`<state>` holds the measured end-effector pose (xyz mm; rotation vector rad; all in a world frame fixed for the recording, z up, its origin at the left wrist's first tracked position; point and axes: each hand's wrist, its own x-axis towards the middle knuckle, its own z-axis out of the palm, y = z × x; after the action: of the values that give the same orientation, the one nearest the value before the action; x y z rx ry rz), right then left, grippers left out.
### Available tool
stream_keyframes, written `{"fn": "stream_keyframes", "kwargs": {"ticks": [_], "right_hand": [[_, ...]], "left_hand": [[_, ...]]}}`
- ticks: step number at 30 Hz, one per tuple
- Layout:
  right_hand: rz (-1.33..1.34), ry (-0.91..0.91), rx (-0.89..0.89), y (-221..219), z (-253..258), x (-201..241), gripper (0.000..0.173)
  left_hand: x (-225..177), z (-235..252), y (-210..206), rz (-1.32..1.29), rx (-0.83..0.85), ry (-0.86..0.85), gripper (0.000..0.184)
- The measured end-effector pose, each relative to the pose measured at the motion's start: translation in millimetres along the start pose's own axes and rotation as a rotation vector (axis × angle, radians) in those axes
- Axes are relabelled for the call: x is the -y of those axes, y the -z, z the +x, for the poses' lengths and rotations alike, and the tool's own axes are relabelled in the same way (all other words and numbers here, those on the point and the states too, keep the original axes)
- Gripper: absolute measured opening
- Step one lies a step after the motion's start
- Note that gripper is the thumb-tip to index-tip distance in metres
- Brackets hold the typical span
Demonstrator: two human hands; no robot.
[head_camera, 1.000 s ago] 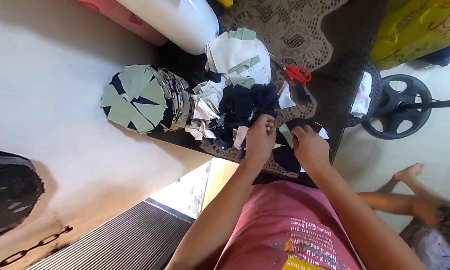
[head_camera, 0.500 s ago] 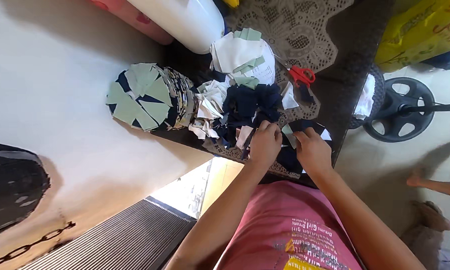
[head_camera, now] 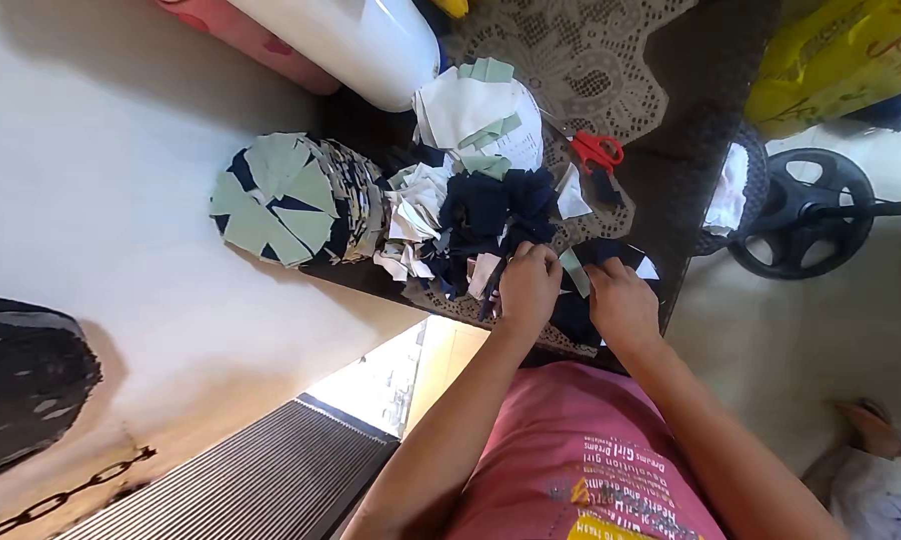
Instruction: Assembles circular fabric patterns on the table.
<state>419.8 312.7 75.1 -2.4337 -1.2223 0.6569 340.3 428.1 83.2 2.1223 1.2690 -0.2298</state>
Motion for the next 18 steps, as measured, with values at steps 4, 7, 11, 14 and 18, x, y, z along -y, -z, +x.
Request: {"fn": "stream_keyframes", "kwargs": {"ticks": [4,7,11,14,18], "right_hand": [[-0.002,-0.003,0.011,0.4,-0.5,0.2,0.026],[-0.006,0.013,-0.012,-1.2,-1.5,-0.9,0.026],[-0.009,0.005,-0.005,-1.1,-2.0,-0.3,0.026],[-0.010,0.002,-0.006,-1.2,-2.3,-0.3,0.026],[-0.014,0.005,-0.001,-0.4,-2.7,0.1,0.026]], "left_hand": [[0.4,0.6,-1.6,0.004,-0.016,-0.002,0.016],[0.3,0.2,-1.4,0.013,-0.021,-0.012,0.016],[0.7,-0.1,-1.7,0.013,-0.026,-0.025,0.015],[0.9,-0.1,-2.3,0.015,-0.025,-0.024,0.016],[2.5,-0.3,-2.7,0.018,-0.034,-0.031,0.016]]}}
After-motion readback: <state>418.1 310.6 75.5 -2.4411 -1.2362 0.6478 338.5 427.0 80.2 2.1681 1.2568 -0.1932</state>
